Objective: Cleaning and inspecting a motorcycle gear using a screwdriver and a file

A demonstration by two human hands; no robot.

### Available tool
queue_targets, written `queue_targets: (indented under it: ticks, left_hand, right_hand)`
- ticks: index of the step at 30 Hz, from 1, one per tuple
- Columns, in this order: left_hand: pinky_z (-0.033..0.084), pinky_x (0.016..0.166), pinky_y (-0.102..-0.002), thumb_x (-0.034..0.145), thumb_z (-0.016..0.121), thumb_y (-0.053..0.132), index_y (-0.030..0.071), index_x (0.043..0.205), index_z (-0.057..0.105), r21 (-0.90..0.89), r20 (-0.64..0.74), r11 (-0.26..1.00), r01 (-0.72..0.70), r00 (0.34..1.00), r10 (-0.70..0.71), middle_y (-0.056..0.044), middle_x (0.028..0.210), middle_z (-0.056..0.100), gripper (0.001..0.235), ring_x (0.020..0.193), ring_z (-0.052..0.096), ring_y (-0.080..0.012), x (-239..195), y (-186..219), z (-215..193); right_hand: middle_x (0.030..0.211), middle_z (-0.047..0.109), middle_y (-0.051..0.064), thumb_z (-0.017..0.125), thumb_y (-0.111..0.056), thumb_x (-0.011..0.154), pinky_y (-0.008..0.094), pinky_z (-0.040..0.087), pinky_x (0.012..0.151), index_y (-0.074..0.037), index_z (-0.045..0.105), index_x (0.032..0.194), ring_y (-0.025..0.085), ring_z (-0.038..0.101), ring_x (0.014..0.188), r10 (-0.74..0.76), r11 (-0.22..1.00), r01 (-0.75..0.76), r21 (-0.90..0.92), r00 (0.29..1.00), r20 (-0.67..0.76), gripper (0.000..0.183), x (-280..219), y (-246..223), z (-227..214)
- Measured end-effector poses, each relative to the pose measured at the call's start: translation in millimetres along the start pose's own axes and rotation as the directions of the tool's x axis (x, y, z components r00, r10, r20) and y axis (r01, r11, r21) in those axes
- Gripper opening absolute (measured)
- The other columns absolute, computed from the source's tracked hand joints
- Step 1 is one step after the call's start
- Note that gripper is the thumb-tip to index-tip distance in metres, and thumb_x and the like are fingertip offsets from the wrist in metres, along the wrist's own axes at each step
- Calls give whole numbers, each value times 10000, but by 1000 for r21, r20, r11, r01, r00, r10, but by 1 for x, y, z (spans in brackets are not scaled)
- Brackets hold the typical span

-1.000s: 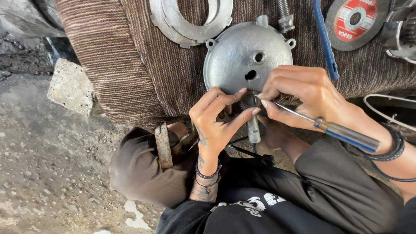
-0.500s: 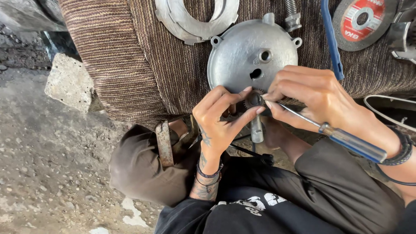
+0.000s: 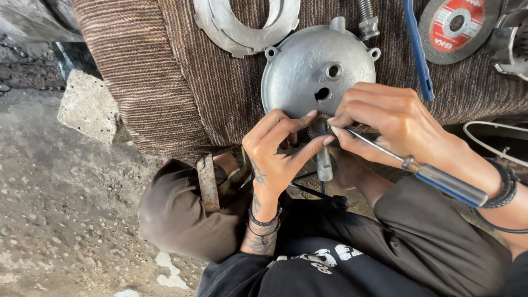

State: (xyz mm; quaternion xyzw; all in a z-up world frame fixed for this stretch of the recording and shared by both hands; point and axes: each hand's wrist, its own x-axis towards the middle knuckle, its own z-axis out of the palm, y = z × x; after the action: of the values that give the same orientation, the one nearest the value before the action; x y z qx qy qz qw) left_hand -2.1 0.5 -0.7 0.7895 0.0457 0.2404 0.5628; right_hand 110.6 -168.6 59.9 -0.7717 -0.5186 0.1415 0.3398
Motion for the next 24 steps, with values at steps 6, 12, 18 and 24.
queue_targets:
  ticks: [6, 12, 18, 24]
  left_hand:
    - [421, 606, -268, 846, 875, 240, 27, 1111, 754, 1, 32, 1000, 13, 999, -13, -15, 746, 486, 361, 633, 460, -127, -3, -3, -3]
    - [414, 667, -271, 1029, 741, 197, 112, 1312, 702, 56, 128, 998, 20, 991, -27, -4, 811, 420, 298, 703, 436, -148, -9, -10, -10]
    - [434, 690, -266, 1039, 687, 340, 106, 1364, 668, 58, 138, 998, -3, 990, -5, 4, 834, 412, 400, 718, 437, -141, -9, -10, -13]
    - [469, 683, -254, 985, 796, 297, 120, 1361, 660, 85, 73, 996, 40, 996, -46, 6, 839, 410, 437, 678, 448, -121, -14, -7, -5]
  right_hand:
    - [828, 671, 107, 662, -90, 982, 334, 540, 684, 21, 676, 908, 225, 649, 716, 54, 998, -55, 15, 996, 69, 134, -9, -2, -11]
    - [857, 716, 128, 780, -70, 929, 284, 496, 728, 37, 707, 890, 196, 673, 758, 327, 943, -319, 96, 942, -72, 135, -8, -24, -30]
    - [1050, 732, 135, 699, -92, 896, 295, 546, 809, 2, 753, 1139, 205, 715, 900, 215, 967, -218, 131, 976, 35, 266, -9, -17, -25]
    - [922, 748, 222, 606, -68, 988, 426, 635, 822, 115, 729, 1030, 327, 736, 838, -36, 999, 35, -15, 990, -133, 224, -12, -15, -10]
